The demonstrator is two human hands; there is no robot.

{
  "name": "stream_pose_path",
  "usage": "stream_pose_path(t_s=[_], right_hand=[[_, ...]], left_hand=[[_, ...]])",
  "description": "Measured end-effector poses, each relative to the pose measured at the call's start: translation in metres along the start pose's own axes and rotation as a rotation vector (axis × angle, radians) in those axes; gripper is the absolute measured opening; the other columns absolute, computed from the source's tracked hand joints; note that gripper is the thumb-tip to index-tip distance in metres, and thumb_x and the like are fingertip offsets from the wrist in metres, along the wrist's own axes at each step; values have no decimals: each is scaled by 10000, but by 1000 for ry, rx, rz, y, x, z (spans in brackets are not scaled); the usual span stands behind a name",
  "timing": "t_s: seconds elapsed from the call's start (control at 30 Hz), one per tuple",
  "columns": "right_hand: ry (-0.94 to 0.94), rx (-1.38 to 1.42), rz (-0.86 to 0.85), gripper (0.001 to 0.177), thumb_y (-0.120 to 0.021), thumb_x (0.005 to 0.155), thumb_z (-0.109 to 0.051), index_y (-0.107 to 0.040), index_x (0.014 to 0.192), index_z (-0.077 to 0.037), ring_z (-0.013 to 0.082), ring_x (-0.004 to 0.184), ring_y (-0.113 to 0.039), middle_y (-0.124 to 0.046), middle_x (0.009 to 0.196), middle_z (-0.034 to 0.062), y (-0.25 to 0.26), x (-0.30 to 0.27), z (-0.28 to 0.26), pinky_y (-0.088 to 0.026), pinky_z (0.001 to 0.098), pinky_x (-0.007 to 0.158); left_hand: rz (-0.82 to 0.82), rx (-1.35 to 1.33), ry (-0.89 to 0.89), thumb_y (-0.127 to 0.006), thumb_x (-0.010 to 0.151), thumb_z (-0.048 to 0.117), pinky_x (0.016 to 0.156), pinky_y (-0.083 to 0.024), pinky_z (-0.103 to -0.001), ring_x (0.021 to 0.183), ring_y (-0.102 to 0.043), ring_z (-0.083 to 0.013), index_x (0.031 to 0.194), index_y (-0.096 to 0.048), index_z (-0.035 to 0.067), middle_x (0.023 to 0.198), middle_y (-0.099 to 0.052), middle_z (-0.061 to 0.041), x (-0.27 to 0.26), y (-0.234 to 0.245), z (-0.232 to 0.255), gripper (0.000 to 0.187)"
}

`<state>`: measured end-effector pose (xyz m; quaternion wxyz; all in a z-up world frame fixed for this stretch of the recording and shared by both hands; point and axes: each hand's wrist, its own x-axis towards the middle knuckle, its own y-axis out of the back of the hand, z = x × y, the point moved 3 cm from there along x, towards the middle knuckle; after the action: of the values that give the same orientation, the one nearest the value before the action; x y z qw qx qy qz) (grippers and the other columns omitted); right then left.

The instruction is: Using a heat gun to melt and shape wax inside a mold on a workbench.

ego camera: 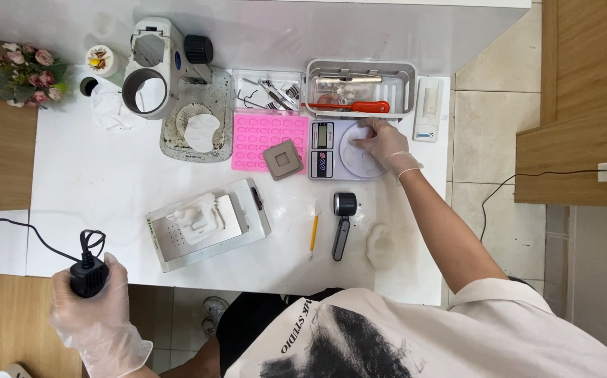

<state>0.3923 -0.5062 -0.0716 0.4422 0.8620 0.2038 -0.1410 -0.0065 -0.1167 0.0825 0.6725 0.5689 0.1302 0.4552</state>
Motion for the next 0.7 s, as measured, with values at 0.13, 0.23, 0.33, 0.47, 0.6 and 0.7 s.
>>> stream_pose_path(t_s=[0.13,0.23,0.33,0.47,0.6,0.7], right_hand=[[46,41,26,378,-863,792,-330,-727,1110,-177,199,868,-691,-728,943,54,-16,18,20,-545,315,865],[101,73,16,284,-859,787,-308,-739,972,-130,166,881,-698,-750,961,33,-21,27,28,-544,299,886],[66,85,-26,219,-843,833,-278,-729,948,-131,149,894,-698,-752,971,26,-21,32,32,-539,293,897],[82,260,0,169,-824,851,-187,-717,958,-111,158,925,-708,-757,986,49,-20,34,41,-565,287,924],[111,242,99,325,-795,830,-115,-673,1132,-130,129,937,-680,-730,1035,44,-3,13,28,-547,286,914],[98,309,90,430,-719,921,-71,-658,1336,-160,151,878,-657,-699,1022,77,11,-15,14,-559,275,850]], left_hand=[[-5,23,37,-832,982,212,767,-625,-343,865,-758,-220,1003,-692,11,920,-752,-109,-1,3,-1,246],[-6,29,44,-832,988,219,772,-628,-339,853,-754,-217,1022,-695,13,918,-756,-103,-4,0,-5,249],[-10,-12,64,-821,1001,229,761,-632,-337,870,-757,-217,1012,-689,9,920,-752,-104,-6,1,-3,257],[8,75,-14,-814,1017,249,755,-634,-362,834,-755,-238,1022,-691,4,903,-754,-120,-4,-6,-8,274],[-23,25,52,-813,1039,261,708,-633,-357,816,-750,-254,1051,-691,-9,952,-742,-152,0,-13,0,297],[-32,-87,-11,-795,1012,241,744,-630,-356,800,-755,-238,1052,-693,4,920,-747,-142,5,-8,21,261]])
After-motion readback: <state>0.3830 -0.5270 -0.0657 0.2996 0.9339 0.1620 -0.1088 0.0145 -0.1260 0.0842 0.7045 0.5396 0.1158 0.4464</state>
